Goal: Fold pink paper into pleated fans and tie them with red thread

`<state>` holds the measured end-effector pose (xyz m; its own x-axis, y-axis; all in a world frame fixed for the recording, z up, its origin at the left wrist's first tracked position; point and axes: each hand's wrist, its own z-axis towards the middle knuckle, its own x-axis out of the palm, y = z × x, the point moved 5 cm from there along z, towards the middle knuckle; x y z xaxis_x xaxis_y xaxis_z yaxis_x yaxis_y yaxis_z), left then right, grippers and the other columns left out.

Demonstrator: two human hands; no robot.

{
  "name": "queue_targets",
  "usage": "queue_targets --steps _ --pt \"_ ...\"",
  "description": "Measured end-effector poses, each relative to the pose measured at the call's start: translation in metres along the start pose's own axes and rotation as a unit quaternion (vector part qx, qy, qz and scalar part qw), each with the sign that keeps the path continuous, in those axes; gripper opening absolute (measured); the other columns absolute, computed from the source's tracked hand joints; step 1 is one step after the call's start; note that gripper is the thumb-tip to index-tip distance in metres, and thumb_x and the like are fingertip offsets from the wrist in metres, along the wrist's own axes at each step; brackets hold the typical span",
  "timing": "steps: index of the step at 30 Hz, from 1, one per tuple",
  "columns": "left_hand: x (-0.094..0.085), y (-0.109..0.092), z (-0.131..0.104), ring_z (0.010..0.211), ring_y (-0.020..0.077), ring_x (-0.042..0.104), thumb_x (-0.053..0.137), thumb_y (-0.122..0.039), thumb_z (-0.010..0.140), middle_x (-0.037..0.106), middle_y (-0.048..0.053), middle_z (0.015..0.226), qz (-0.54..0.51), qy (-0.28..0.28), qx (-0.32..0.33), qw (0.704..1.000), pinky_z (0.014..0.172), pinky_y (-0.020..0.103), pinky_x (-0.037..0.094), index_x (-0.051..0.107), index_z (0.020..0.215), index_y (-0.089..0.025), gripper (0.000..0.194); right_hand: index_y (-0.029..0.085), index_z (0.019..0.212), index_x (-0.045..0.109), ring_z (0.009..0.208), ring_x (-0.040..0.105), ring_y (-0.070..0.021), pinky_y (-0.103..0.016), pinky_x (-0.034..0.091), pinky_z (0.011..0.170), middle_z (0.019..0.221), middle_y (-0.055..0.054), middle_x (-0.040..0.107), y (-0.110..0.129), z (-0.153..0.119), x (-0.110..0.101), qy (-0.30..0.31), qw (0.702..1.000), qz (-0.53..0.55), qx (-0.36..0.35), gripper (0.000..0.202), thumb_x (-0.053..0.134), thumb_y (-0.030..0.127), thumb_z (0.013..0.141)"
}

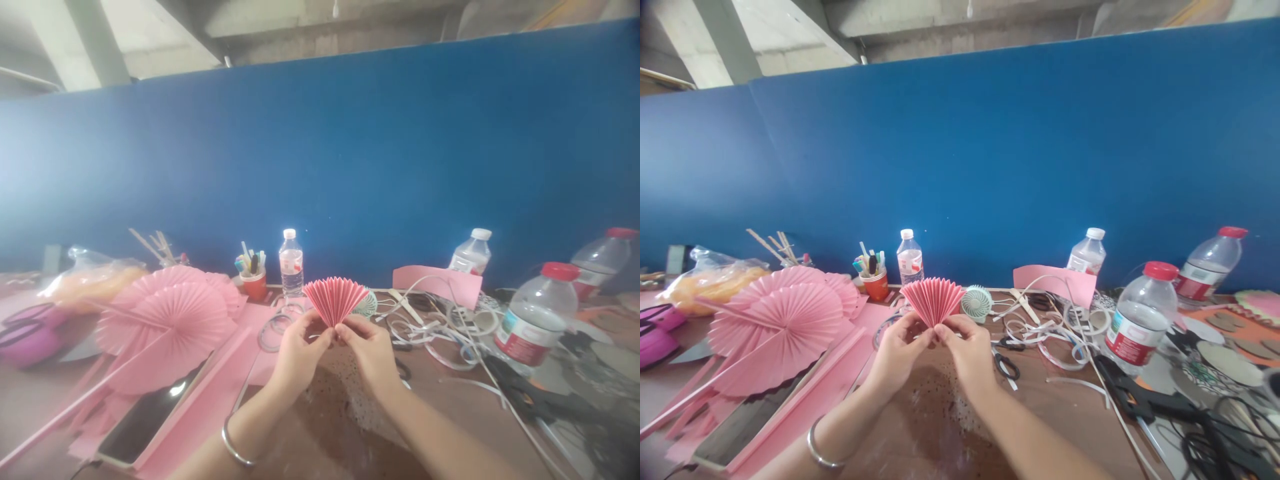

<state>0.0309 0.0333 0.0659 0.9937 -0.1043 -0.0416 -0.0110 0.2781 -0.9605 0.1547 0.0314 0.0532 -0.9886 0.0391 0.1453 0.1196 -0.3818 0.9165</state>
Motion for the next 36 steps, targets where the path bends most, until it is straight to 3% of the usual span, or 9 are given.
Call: queue_targets --steps 5,10,13,16,22,26,28,31,36 --pt "-0.003 0.005 0.001 0.067 0.0171 0.058 0.060 -0.024 0.071 0.065 0.005 0.079 0.048 0.007 0.003 0.999 0.063 0.026 0.044 0.063 0.086 -0.016 0.017 0.018 0.072 0.067 0.054 0.052 -0.0144 -0.025 0.041 0.051 0.071 -0.003 0.060 0.005 -0.001 0.000 0.016 0.996 -0.092 0.016 0.022 0.054 0.035 0.078" --pt "-0.011 0.006 -0.002 0.073 0.0204 0.055 0.060 -0.019 0.068 0.064 0.005 0.082 0.174 -0.020 0.067 0.982 0.067 0.027 0.040 0.066 0.088 -0.022 0.021 0.019 0.081 0.065 0.067 0.057 -0.0194 -0.027 0.042 0.060 0.075 -0.005 0.063 0.009 -0.005 0.006 0.053 0.980 -0.190 -0.023 0.020 0.058 0.037 0.076" --pt "-0.009 0.002 -0.002 0.077 0.0214 0.054 0.057 -0.017 0.070 0.064 0.006 0.081 0.238 -0.006 0.128 0.963 0.071 0.029 0.038 0.067 0.087 -0.024 0.021 0.018 0.083 0.064 0.062 0.057 -0.0190 -0.028 0.042 0.060 0.067 -0.003 0.064 0.008 -0.002 -0.001 0.016 0.979 -0.203 0.002 0.022 0.059 0.038 0.074" --pt "-0.007 0.000 0.001 0.072 0.0200 0.053 0.057 -0.019 0.073 0.064 0.005 0.076 0.264 0.016 0.150 0.953 0.070 0.029 0.038 0.067 0.082 -0.024 0.015 0.018 0.086 0.066 0.069 0.059 -0.0203 -0.029 0.043 0.065 0.075 -0.004 0.067 0.009 0.003 -0.008 -0.014 0.986 -0.168 0.003 0.023 0.058 0.037 0.075" --pt "-0.004 0.013 0.005 0.070 0.0172 0.058 0.057 -0.026 0.074 0.066 0.004 0.078 0.154 0.094 0.033 0.983 0.065 0.026 0.044 0.065 0.091 -0.021 0.019 0.017 0.088 0.068 0.069 0.059 -0.0200 -0.031 0.045 0.064 0.074 -0.004 0.067 0.003 0.009 -0.013 -0.001 0.999 -0.041 0.033 0.026 0.061 0.037 0.073" --pt "-0.005 0.024 0.005 0.056 0.0134 0.057 0.051 -0.028 0.078 0.062 0.003 0.061 0.114 0.091 -0.029 0.989 0.056 0.024 0.045 0.064 0.075 -0.015 0.019 0.016 0.085 0.069 0.065 0.057 -0.0171 -0.028 0.045 0.060 0.069 -0.004 0.066 0.003 0.010 -0.010 0.036 0.998 0.004 0.049 0.025 0.063 0.037 0.071" --pt "-0.004 0.025 0.004 0.054 0.0127 0.057 0.051 -0.029 0.078 0.062 0.003 0.059 0.127 0.087 -0.043 0.987 0.055 0.023 0.045 0.063 0.071 -0.014 0.020 0.016 0.077 0.069 0.060 0.053 -0.0145 -0.025 0.042 0.055 0.064 -0.002 0.063 0.004 0.012 -0.012 0.033 0.998 0.002 0.051 0.023 0.064 0.038 0.070" --pt "0.004 0.027 0.000 0.054 0.0133 0.060 0.052 -0.034 0.078 0.064 0.003 0.062 0.116 0.135 -0.081 0.981 0.054 0.024 0.046 0.062 0.072 -0.013 0.024 0.015 0.062 0.066 0.052 0.044 -0.0103 -0.023 0.036 0.050 0.053 0.002 0.053 0.006 0.015 -0.017 0.022 0.998 -0.029 0.051 0.026 0.063 0.039 0.070" --pt "0.011 0.028 -0.006 0.064 0.0157 0.063 0.050 -0.040 0.078 0.068 0.004 0.072 0.109 0.161 -0.087 0.977 0.061 0.026 0.048 0.063 0.075 -0.014 0.029 0.015 0.061 0.065 0.049 0.038 -0.0094 -0.022 0.031 0.047 0.050 0.004 0.042 0.008 0.019 -0.025 0.015 0.997 -0.061 0.048 0.025 0.065 0.039 0.067"
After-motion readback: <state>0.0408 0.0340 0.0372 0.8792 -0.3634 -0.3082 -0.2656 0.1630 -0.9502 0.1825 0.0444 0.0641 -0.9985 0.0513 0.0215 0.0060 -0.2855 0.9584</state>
